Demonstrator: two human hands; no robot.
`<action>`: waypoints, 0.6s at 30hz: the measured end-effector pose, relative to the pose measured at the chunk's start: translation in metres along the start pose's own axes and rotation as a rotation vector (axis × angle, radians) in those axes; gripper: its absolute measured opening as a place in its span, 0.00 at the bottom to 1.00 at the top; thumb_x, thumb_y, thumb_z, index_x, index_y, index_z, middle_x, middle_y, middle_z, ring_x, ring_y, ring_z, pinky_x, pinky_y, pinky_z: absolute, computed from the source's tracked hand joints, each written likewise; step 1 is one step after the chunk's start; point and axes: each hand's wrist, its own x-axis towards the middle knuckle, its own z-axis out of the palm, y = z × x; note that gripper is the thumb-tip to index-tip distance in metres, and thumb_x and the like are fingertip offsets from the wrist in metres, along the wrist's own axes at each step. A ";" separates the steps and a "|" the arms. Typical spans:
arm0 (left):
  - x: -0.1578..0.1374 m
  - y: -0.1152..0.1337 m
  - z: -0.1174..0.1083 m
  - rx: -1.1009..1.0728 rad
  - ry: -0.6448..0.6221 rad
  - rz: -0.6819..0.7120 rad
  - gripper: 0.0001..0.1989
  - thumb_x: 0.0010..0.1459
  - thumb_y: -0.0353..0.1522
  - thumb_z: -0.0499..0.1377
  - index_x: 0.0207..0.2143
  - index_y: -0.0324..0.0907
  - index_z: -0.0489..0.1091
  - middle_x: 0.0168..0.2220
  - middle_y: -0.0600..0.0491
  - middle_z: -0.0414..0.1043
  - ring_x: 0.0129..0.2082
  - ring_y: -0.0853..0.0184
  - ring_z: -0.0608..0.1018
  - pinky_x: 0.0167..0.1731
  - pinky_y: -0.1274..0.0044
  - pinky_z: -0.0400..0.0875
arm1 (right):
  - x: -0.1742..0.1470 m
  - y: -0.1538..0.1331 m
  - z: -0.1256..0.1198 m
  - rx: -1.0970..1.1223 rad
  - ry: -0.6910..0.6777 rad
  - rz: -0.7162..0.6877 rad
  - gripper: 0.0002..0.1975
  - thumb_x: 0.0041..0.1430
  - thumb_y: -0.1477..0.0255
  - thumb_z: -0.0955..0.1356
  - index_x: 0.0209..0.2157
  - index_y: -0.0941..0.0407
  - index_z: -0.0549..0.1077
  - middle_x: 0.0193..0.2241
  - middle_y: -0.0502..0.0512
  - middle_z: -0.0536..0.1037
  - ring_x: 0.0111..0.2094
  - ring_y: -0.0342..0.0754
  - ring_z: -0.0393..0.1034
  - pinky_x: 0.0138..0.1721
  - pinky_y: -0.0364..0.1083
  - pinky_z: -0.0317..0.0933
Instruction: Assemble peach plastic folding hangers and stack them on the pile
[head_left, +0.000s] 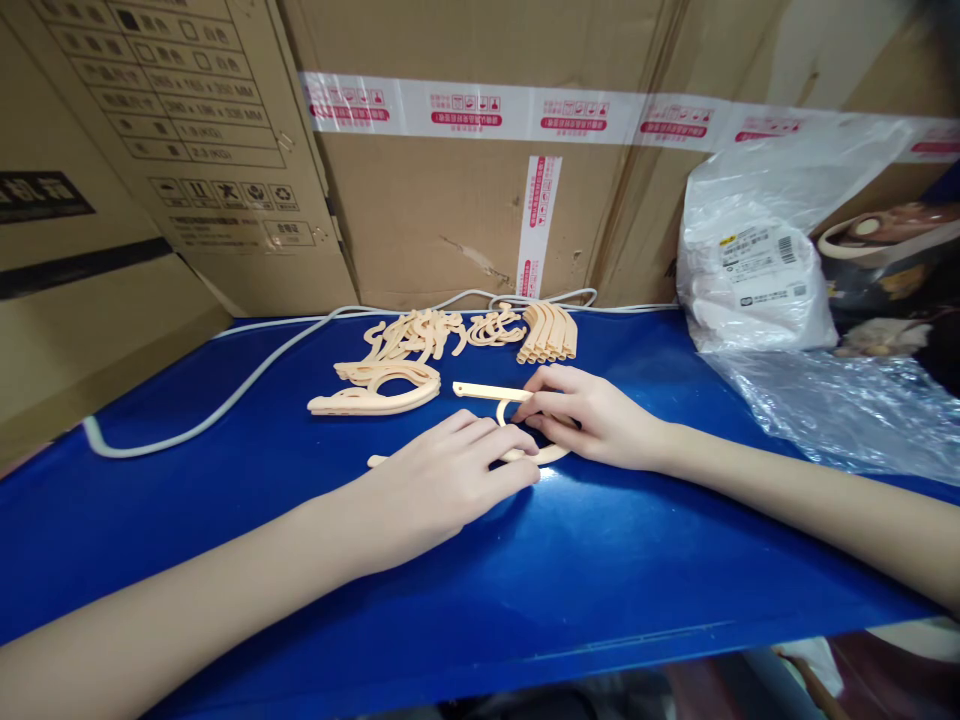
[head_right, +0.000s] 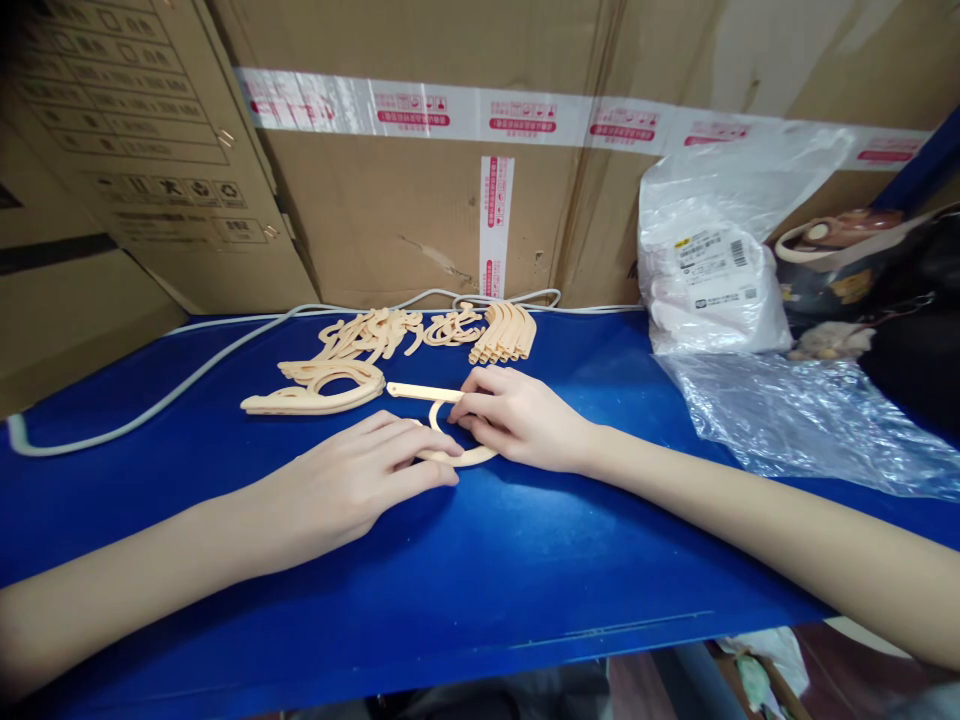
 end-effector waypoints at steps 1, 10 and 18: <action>0.000 0.000 0.000 0.007 0.003 0.001 0.16 0.63 0.19 0.48 0.49 0.39 0.67 0.52 0.46 0.70 0.45 0.59 0.72 0.44 0.68 0.66 | 0.000 0.000 0.000 0.005 0.000 0.000 0.12 0.66 0.75 0.61 0.41 0.60 0.75 0.40 0.59 0.74 0.40 0.48 0.68 0.42 0.48 0.62; 0.000 0.000 -0.002 0.083 0.023 0.005 0.14 0.63 0.21 0.49 0.48 0.38 0.69 0.50 0.46 0.72 0.41 0.61 0.73 0.41 0.69 0.65 | -0.001 0.000 0.001 -0.046 -0.014 0.004 0.12 0.67 0.74 0.61 0.42 0.59 0.75 0.40 0.58 0.75 0.40 0.49 0.68 0.42 0.49 0.61; 0.003 -0.003 0.000 0.164 0.100 0.022 0.12 0.67 0.25 0.49 0.47 0.37 0.70 0.45 0.49 0.75 0.43 0.61 0.73 0.45 0.70 0.64 | -0.001 0.000 0.001 -0.025 -0.028 -0.044 0.10 0.66 0.74 0.61 0.39 0.58 0.75 0.39 0.58 0.74 0.39 0.48 0.68 0.42 0.49 0.62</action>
